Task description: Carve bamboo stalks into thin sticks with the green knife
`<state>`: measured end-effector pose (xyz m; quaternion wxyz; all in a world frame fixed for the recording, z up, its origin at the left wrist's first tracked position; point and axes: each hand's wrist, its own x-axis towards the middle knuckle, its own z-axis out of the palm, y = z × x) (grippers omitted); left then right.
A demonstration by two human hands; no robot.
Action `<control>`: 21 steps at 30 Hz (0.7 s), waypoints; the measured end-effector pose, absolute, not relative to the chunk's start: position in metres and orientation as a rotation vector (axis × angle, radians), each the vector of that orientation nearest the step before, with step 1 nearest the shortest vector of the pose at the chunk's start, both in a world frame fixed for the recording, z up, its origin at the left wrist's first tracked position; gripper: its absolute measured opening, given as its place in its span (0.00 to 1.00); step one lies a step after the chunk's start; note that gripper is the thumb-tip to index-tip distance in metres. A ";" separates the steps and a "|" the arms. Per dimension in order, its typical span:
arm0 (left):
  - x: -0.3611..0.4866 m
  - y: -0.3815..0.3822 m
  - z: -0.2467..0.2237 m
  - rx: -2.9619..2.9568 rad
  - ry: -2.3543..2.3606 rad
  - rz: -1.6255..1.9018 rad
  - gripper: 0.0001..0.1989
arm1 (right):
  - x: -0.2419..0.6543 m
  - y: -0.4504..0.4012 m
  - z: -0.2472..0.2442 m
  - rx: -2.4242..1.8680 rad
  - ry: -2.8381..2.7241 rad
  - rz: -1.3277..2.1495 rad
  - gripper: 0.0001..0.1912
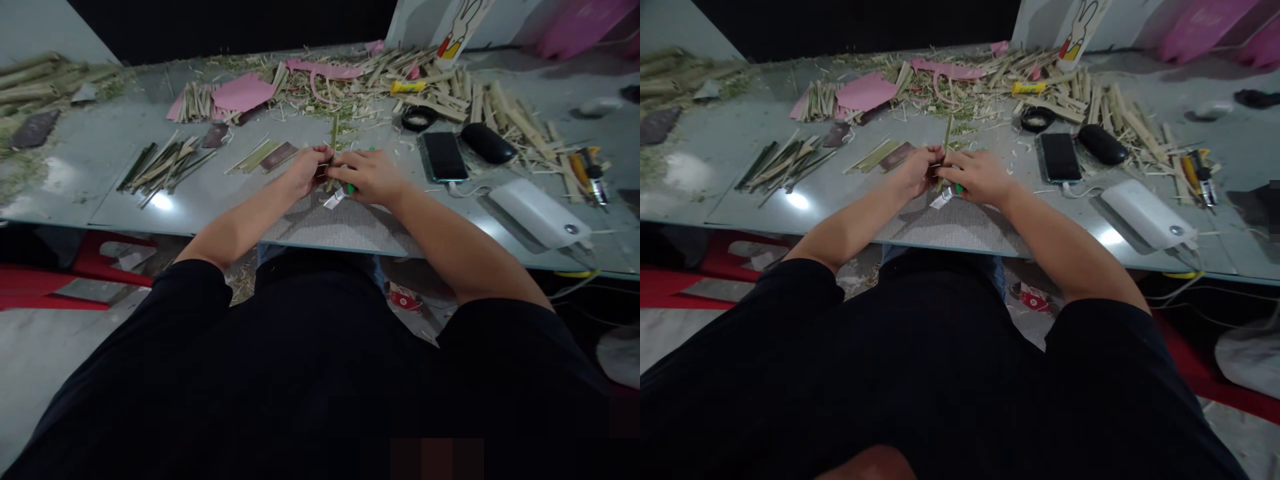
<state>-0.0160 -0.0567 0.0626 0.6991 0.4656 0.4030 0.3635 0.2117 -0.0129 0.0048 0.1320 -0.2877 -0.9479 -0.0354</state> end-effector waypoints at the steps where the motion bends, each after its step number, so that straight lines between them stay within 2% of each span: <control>1: -0.018 -0.056 0.060 1.031 0.913 0.816 0.21 | 0.211 -0.014 0.004 -0.881 -2.707 -0.033 0.26; 6: -0.016 -0.039 0.042 0.942 1.032 1.044 0.14 | 0.219 -0.004 -0.003 -1.169 -2.344 0.042 0.33; 9: -0.009 -0.034 0.038 0.908 1.041 1.102 0.21 | 0.229 0.013 -0.012 -1.282 -2.211 -0.014 0.40; 12: -0.006 -0.036 0.037 0.896 1.015 1.099 0.23 | 0.234 0.026 -0.022 -1.369 -2.193 -0.087 0.43; 17: -0.007 -0.039 0.033 0.923 1.000 1.097 0.22 | 0.226 0.023 -0.025 -1.337 -2.124 -0.107 0.39; 21: -0.004 -0.044 0.036 0.840 0.956 1.063 0.20 | 0.207 0.000 -0.001 -1.582 -2.178 -0.066 0.30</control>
